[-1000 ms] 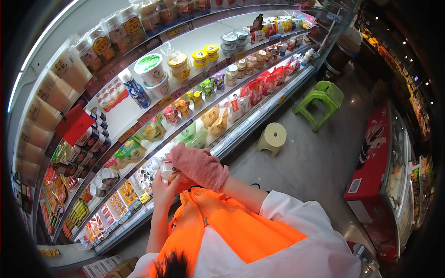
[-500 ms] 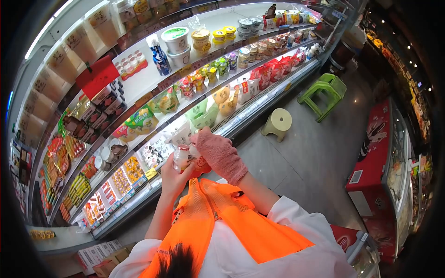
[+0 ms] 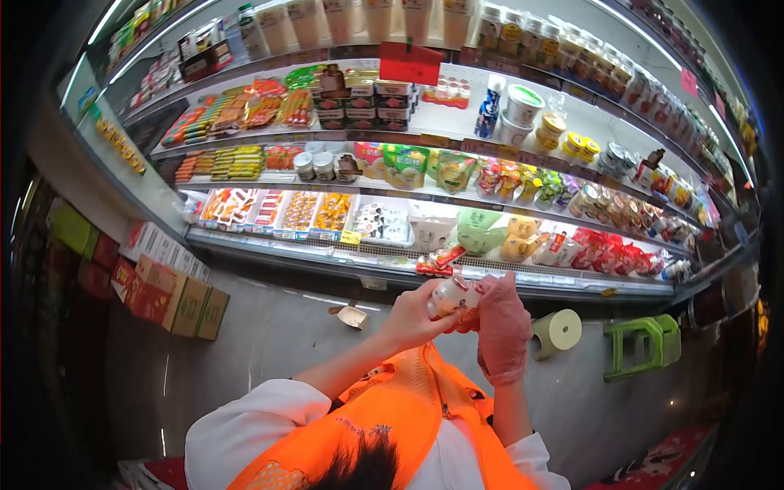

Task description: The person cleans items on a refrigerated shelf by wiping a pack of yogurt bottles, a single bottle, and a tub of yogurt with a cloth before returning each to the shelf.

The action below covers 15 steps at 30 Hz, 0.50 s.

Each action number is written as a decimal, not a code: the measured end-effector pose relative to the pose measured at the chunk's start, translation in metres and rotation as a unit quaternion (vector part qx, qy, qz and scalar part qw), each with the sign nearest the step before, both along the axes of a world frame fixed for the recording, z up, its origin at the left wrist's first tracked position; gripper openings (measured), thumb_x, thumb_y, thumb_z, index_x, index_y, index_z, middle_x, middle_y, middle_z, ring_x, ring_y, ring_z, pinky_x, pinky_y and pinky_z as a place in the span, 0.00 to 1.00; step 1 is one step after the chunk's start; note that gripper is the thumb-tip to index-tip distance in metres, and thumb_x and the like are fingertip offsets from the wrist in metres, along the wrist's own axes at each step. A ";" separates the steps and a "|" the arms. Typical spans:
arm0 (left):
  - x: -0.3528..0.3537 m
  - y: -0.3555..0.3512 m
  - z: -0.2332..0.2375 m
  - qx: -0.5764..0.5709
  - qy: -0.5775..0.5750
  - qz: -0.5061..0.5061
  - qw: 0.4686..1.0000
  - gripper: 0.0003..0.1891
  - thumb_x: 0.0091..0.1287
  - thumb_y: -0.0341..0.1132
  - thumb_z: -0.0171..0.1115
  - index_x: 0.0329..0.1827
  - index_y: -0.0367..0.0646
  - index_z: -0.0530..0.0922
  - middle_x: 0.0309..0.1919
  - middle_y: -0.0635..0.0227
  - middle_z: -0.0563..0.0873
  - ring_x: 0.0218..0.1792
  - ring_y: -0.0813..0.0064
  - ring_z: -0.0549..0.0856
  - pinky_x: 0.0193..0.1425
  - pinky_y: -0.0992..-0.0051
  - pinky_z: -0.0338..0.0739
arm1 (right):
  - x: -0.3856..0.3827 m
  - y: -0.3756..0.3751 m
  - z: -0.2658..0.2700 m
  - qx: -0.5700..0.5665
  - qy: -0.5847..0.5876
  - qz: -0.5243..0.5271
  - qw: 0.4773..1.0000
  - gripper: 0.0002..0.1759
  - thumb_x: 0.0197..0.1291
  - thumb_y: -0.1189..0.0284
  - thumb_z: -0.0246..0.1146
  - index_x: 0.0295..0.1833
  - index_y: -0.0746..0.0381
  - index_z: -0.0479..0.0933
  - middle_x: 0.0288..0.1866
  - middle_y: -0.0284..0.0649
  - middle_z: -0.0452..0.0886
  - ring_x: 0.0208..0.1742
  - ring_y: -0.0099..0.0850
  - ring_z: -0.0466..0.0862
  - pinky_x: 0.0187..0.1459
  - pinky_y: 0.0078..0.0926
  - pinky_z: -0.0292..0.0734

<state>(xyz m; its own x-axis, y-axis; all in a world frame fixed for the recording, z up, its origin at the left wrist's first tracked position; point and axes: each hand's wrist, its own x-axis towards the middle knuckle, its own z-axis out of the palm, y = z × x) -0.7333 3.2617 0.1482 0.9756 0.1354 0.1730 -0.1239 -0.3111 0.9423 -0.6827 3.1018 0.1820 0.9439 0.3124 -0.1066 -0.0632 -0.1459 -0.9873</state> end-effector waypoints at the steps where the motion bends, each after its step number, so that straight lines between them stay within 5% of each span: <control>1: -0.011 -0.009 -0.002 -0.005 0.006 0.012 1.000 0.26 0.55 0.39 0.71 0.55 0.40 0.74 0.39 0.61 0.86 0.41 0.74 0.85 0.47 0.75 0.78 | -0.008 -0.004 0.004 -0.009 -0.004 -0.005 1.000 0.12 0.67 0.65 0.53 0.47 0.62 0.71 0.38 0.41 0.75 0.32 0.30 0.84 0.28 0.24 0.80; 5: -0.056 -0.037 0.001 -0.016 0.026 0.058 0.998 0.26 0.55 0.39 0.71 0.55 0.40 0.74 0.39 0.62 0.86 0.41 0.75 0.85 0.46 0.75 0.78 | -0.041 -0.020 0.010 -0.029 -0.085 0.028 0.996 0.12 0.67 0.66 0.53 0.45 0.64 0.70 0.38 0.42 0.75 0.31 0.29 0.84 0.29 0.23 0.80; 10: -0.104 -0.043 0.001 -0.066 -0.011 0.102 0.992 0.25 0.55 0.37 0.71 0.54 0.38 0.74 0.40 0.62 0.85 0.42 0.74 0.84 0.47 0.75 0.77 | -0.063 -0.033 0.011 -0.050 0.014 0.111 0.992 0.11 0.65 0.67 0.55 0.47 0.63 0.69 0.36 0.37 0.77 0.29 0.27 0.83 0.29 0.22 0.77; 13: -0.128 -0.042 0.010 -0.055 -0.020 0.112 0.992 0.25 0.55 0.36 0.71 0.54 0.37 0.74 0.41 0.62 0.84 0.43 0.75 0.84 0.48 0.76 0.77 | -0.088 -0.026 0.007 -0.135 -0.239 0.108 0.955 0.11 0.66 0.66 0.54 0.47 0.62 0.69 0.33 0.35 0.79 0.25 0.25 0.82 0.28 0.21 0.76; 15: -0.138 -0.043 0.002 -0.029 -0.060 0.137 0.988 0.23 0.56 0.39 0.71 0.52 0.40 0.75 0.36 0.59 0.86 0.38 0.69 0.87 0.40 0.73 0.79 | -0.098 -0.020 0.001 -0.174 -0.357 0.115 0.910 0.11 0.66 0.65 0.54 0.47 0.61 0.69 0.31 0.35 0.80 0.24 0.24 0.82 0.26 0.21 0.76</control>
<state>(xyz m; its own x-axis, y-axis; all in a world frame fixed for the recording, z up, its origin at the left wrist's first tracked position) -0.8717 3.2184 0.1498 0.8740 0.4046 0.2689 -0.1537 -0.2949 0.9431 -0.7808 3.0823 0.1828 0.7248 0.5759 0.3781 0.6489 -0.3864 -0.6554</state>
